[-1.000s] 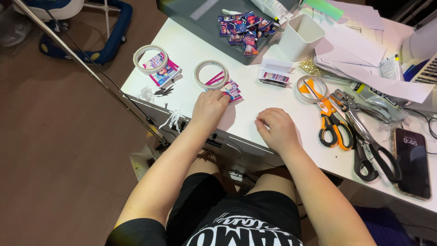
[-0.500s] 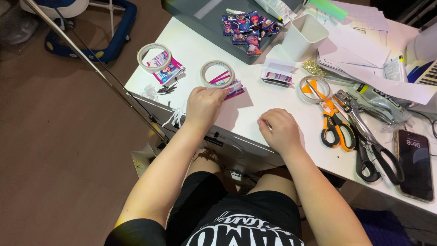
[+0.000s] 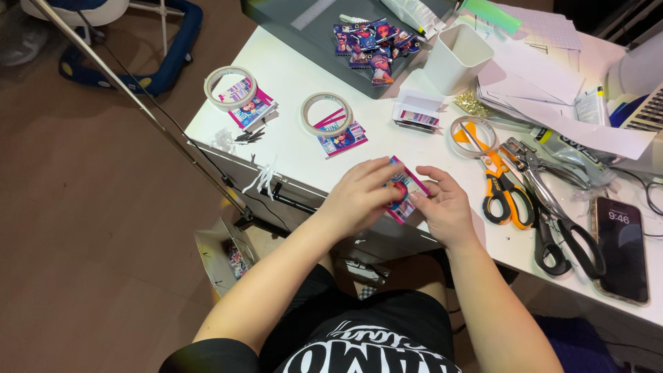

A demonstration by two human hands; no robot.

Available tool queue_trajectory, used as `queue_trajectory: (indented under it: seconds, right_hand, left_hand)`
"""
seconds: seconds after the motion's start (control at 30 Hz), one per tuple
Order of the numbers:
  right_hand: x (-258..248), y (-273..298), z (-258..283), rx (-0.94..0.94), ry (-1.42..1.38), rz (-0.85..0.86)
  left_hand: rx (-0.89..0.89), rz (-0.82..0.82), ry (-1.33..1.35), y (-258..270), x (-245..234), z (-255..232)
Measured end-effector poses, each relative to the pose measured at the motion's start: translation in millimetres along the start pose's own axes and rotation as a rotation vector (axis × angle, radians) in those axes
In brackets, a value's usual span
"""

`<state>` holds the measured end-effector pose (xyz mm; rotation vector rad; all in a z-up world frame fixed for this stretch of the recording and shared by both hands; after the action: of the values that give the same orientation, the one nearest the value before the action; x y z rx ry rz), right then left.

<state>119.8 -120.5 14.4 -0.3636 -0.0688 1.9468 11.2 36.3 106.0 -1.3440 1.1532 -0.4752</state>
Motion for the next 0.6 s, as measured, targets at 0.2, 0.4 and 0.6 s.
queue_trajectory:
  seconds: [0.2,0.4,0.6]
  right_hand:
    - [-17,3,1,0.012,0.091,0.070]
    - [-14,-1,36,-0.077,0.380,0.077]
    - [13,43,119,-0.643,1.196,-0.435]
  left_hand:
    - [-0.729,0.049,0.612,8,4,47]
    - [-1.109,0.243,0.799,61,49,68]
    - [-1.259,-0.351,0.908,56,34,46]
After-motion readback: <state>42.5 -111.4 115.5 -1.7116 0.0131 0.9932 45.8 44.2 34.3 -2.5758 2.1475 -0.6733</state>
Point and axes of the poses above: each hand's wrist, its own y-axis away from the middle knuckle, its own x-axis out of the palm, z = x × y, the point moved 9 cm from there along -y, towards the middle knuckle, and after that the axes turned 15 degrees about y, right-handed, at the moved point
